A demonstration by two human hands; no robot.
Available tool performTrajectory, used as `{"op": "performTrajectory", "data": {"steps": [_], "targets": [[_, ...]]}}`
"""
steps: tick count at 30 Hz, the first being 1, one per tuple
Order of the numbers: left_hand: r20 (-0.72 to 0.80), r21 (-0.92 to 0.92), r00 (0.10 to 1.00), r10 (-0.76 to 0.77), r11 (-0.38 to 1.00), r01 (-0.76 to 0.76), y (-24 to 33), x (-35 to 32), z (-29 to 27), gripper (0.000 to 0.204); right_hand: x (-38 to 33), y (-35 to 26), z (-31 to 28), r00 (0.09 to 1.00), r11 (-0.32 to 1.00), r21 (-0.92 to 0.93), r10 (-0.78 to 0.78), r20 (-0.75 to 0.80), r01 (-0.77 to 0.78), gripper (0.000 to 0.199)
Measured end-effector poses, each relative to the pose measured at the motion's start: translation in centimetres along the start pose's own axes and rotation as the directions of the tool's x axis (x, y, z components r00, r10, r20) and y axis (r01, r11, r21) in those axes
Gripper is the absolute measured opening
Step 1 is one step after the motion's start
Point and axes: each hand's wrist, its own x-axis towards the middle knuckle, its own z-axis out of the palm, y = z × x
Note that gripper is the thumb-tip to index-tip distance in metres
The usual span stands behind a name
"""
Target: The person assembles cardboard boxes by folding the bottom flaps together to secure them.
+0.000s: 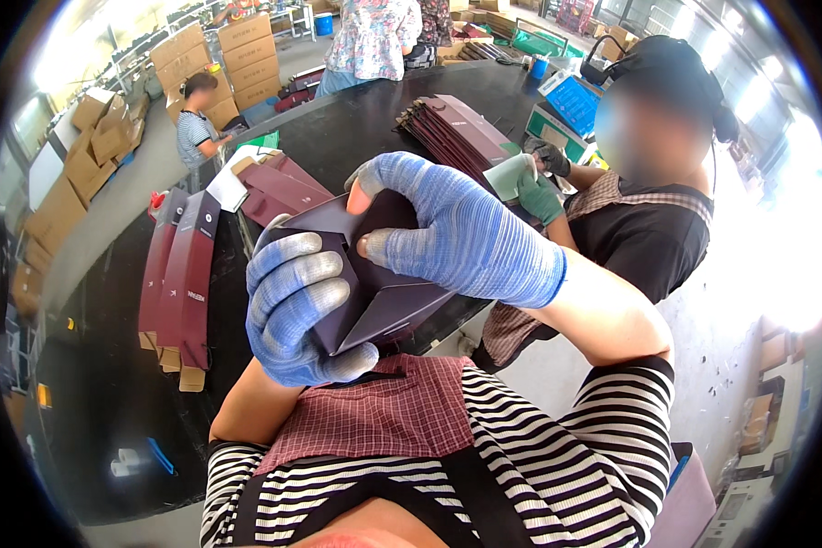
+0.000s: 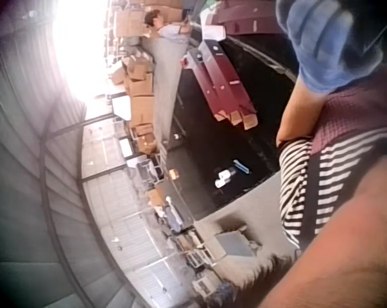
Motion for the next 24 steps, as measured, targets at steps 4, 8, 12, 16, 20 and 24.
{"op": "performTrajectory", "data": {"steps": [4,8,12,16,20,24], "targets": [[0.006,0.092,0.999,-0.046,0.995,0.045,-0.2,-0.1,-0.5,0.08,0.0,-2.0,-0.2,0.975,0.957,0.189,0.217,0.037,-0.22,0.04],[0.136,-0.123,0.921,-0.365,0.916,0.381,0.1,-0.7,-0.1,0.128,-0.9,-0.4,0.2,0.957,0.874,0.395,0.286,0.051,-0.282,0.055],[0.245,-0.038,0.867,-0.434,0.889,0.456,1.3,-0.6,-0.6,0.141,-1.2,-0.5,-0.1,0.959,0.895,0.348,0.273,0.07,-0.28,0.058],[0.23,0.014,0.9,-0.37,0.926,0.377,1.8,-0.1,-0.4,0.141,-1.8,-0.4,-0.1,0.96,0.887,0.371,0.275,0.054,-0.275,0.049],[0.194,-0.007,0.917,-0.349,0.934,0.357,2.0,-0.3,-0.1,0.131,-1.7,-1.0,-0.2,0.976,0.953,0.213,0.219,0.017,-0.217,0.047],[0.189,0.056,0.933,-0.305,0.952,0.3,2.2,-0.1,-0.1,0.137,-1.7,-1.3,-0.1,0.993,0.991,0.053,0.121,-0.008,-0.12,0.042]]}}
